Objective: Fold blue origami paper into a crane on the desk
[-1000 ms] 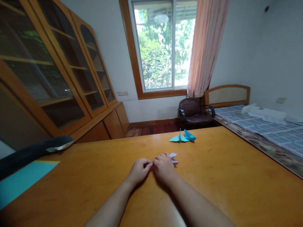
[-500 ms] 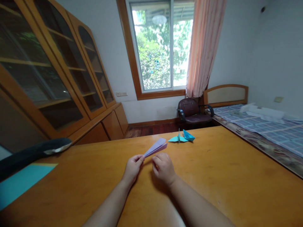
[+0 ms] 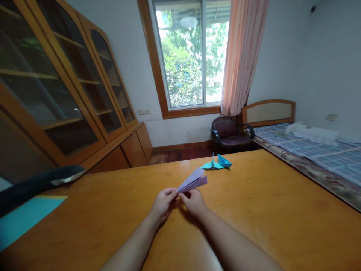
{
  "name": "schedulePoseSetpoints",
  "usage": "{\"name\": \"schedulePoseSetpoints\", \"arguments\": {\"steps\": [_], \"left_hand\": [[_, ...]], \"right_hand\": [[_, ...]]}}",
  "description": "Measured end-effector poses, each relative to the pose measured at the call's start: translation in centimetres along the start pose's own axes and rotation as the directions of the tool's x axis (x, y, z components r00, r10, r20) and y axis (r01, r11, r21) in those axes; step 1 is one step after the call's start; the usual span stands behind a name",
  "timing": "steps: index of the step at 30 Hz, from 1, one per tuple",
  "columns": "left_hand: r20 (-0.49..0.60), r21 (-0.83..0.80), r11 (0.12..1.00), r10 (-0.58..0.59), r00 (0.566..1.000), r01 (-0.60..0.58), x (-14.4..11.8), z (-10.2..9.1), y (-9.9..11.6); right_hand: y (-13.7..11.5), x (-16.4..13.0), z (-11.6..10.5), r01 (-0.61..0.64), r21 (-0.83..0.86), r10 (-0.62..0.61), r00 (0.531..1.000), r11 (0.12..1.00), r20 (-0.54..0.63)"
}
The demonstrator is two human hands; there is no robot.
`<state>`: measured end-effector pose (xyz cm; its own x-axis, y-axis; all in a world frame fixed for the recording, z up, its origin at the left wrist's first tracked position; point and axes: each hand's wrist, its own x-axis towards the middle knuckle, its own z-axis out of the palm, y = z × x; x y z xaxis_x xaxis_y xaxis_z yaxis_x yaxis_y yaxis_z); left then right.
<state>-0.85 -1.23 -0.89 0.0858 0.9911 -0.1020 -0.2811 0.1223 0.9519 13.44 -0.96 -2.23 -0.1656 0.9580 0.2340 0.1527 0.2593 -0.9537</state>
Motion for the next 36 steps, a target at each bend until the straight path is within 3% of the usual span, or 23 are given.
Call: {"name": "schedulePoseSetpoints", "arguments": {"steps": [6, 11, 16, 22, 30, 33, 36], "left_hand": [[0.040, 0.113, 0.993, 0.019, 0.999, -0.023, 0.0, 0.0, -0.2], [0.085, 0.277, 0.955, 0.087, 0.992, -0.108, 0.1, -0.1, -0.3], [0.098, 0.511, 0.828, 0.208, 0.973, -0.229, 0.3, -0.3, -0.7], [0.089, 0.657, 0.712, 0.252, 0.964, -0.247, -0.2, 0.2, -0.7], [0.218, 0.793, 0.504, 0.292, 0.931, -0.344, -0.5, 0.0, -0.9], [0.239, 0.822, 0.443, 0.302, 0.923, -0.358, -0.6, -0.1, -0.8], [0.239, 0.820, 0.443, 0.310, 0.920, -0.362, -0.5, -0.2, -0.6]], "right_hand": [[-0.2, -0.1, -0.2, -0.037, 0.091, 0.037, 0.999, 0.995, 0.006], [0.0, 0.1, -0.3, -0.007, 0.036, 0.009, 0.998, 0.999, -0.054], [0.4, 0.3, -0.2, 0.028, -0.069, -0.034, 0.996, 0.997, -0.086], [0.3, 0.4, -0.3, 0.053, -0.167, -0.066, 0.995, 0.985, -0.077], [0.5, 0.1, 0.1, 0.019, 0.009, -0.020, 1.000, 1.000, 0.013], [0.8, 0.3, 0.0, -0.008, 0.025, 0.008, 1.000, 1.000, -0.019], [1.0, 0.7, -0.7, -0.028, 0.001, 0.028, 0.992, 1.000, -0.121]]}}
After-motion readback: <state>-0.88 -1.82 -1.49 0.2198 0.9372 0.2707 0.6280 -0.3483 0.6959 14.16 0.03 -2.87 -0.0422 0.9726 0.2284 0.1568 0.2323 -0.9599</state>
